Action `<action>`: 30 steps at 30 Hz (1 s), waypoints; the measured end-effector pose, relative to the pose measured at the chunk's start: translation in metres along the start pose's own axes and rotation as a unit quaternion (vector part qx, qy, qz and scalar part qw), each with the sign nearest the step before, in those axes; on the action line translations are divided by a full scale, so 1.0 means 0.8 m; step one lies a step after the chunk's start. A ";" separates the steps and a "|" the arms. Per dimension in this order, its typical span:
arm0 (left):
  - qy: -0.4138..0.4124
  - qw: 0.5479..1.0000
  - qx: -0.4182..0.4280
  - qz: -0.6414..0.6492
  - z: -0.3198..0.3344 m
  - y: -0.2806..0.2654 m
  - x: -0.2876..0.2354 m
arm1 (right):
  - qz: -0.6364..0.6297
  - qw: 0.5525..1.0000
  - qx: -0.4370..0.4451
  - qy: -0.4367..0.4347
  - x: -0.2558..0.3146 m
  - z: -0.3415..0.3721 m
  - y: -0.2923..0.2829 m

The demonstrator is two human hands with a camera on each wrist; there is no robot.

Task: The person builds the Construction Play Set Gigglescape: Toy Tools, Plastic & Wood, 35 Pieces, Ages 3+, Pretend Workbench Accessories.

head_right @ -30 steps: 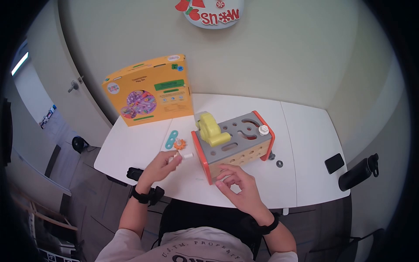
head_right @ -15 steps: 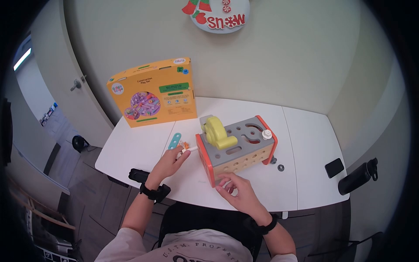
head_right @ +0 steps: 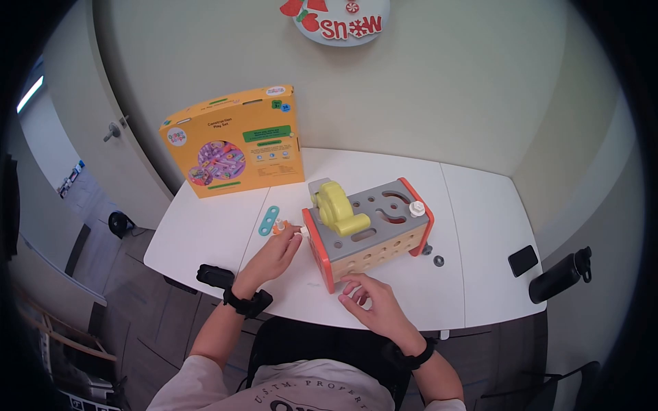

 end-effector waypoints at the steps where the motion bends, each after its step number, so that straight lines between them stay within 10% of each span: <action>1: -0.023 1.000 0.002 -0.008 0.000 0.001 -0.002 | 0.000 1.000 0.001 0.000 -0.002 -0.001 0.000; 6: -0.071 0.993 0.003 -0.092 0.000 0.000 -0.008 | 0.020 1.000 0.024 -0.003 -0.006 -0.003 0.001; 15: -0.078 0.951 0.292 -0.065 0.034 -0.015 -0.054 | 0.029 0.992 0.116 0.047 -0.021 0.001 0.007; 30: 0.115 0.961 0.228 -0.110 0.056 0.040 -0.112 | -0.244 0.957 0.143 0.059 -0.031 0.002 0.010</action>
Point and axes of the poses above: each hand's wrist, its own z-axis away from the middle knuckle, its own y-axis out of the palm, x = y × z, the point moved 1 cm from there along -z, towards the middle knuckle, and after that the axes turned 10 degrees about x, right-handed, at the moved point
